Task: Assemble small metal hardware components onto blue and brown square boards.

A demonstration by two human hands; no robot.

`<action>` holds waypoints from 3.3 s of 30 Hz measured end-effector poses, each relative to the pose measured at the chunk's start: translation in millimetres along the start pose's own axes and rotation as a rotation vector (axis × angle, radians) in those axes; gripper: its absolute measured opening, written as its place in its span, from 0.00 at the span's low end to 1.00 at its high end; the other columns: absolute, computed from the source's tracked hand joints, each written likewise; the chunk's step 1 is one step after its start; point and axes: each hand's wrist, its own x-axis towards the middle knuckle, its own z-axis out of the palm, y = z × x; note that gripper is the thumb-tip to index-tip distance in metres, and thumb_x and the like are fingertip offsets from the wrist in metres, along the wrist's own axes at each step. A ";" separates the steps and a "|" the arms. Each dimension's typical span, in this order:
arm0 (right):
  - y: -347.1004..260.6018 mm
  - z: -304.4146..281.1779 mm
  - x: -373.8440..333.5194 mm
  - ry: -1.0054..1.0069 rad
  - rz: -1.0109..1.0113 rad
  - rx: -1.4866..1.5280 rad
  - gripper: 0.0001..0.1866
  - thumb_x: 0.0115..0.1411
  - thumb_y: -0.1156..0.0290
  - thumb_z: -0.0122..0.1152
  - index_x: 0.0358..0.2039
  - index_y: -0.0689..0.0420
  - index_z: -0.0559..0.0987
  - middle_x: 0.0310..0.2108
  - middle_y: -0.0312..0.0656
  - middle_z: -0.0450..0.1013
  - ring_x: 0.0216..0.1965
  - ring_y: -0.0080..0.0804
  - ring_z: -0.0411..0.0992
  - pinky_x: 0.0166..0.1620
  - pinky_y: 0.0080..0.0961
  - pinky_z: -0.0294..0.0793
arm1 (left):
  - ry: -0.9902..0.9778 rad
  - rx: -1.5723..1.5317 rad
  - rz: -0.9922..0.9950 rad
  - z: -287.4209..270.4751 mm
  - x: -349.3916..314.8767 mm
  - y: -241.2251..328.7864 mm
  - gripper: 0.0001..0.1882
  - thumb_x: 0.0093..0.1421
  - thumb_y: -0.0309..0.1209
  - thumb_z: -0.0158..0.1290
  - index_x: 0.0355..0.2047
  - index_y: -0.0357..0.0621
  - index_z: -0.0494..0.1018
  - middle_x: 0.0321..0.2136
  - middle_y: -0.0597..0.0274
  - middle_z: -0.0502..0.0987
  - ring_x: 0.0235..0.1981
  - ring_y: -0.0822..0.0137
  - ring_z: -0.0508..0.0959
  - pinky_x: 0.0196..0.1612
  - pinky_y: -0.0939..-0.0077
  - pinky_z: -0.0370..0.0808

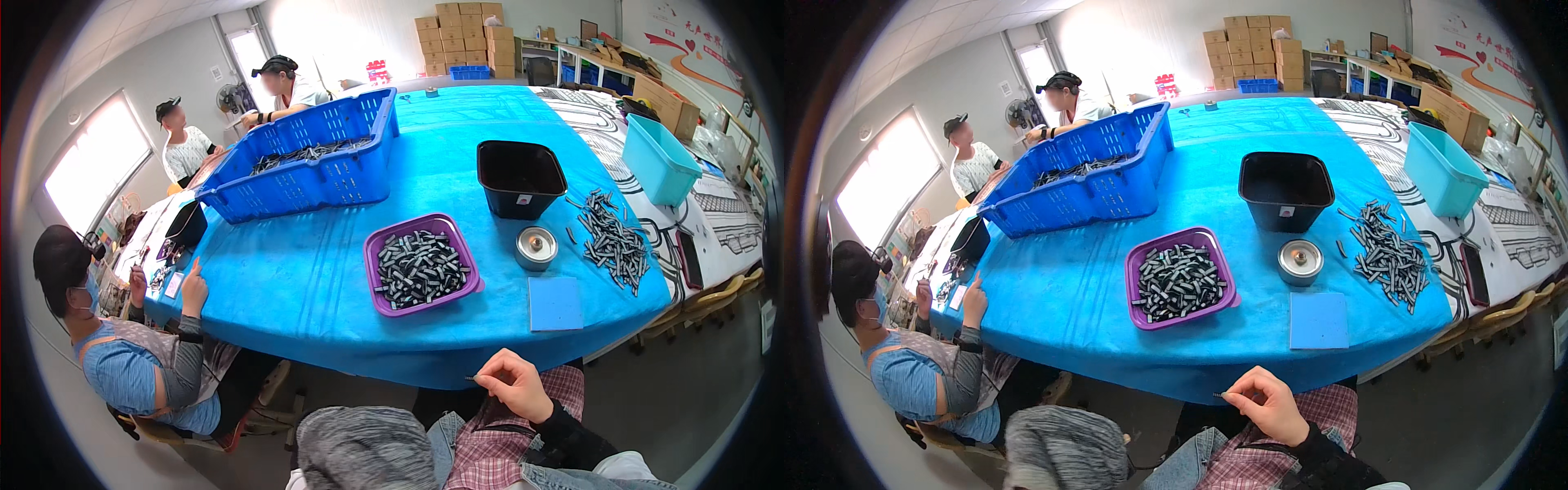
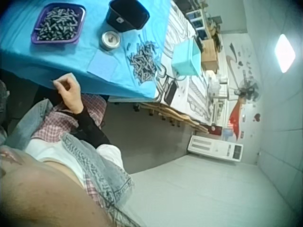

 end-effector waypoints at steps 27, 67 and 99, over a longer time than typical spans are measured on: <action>1.4 19.4 -2.3 -0.861 0.322 0.533 0.03 0.58 0.73 0.58 0.31 0.58 0.76 0.54 0.43 0.61 0.55 0.33 0.63 0.52 0.26 0.66 | 1.150 -0.425 -0.193 21.1 -37.3 -73.4 0.23 0.68 0.43 0.33 0.56 0.41 0.59 0.18 0.63 0.69 0.08 0.77 0.63 0.11 0.84 0.61; 13.6 -21.4 -48.4 -0.235 -0.043 -0.324 0.06 0.54 0.71 0.63 0.28 0.59 0.76 0.29 0.36 0.67 0.26 0.22 0.66 0.27 0.19 0.64 | 0.525 0.829 -1.113 69.0 -84.7 -98.2 0.13 0.53 0.37 0.58 0.36 0.44 0.76 0.34 0.59 0.74 0.39 0.62 0.75 0.45 0.70 0.71; 29.8 -24.1 -35.0 -0.217 -0.002 -0.272 0.06 0.54 0.71 0.63 0.29 0.59 0.77 0.32 0.36 0.68 0.27 0.20 0.68 0.28 0.17 0.67 | 0.449 0.802 -1.153 54.3 -87.7 -102.4 0.11 0.55 0.37 0.56 0.35 0.46 0.75 0.32 0.59 0.72 0.38 0.61 0.75 0.40 0.69 0.72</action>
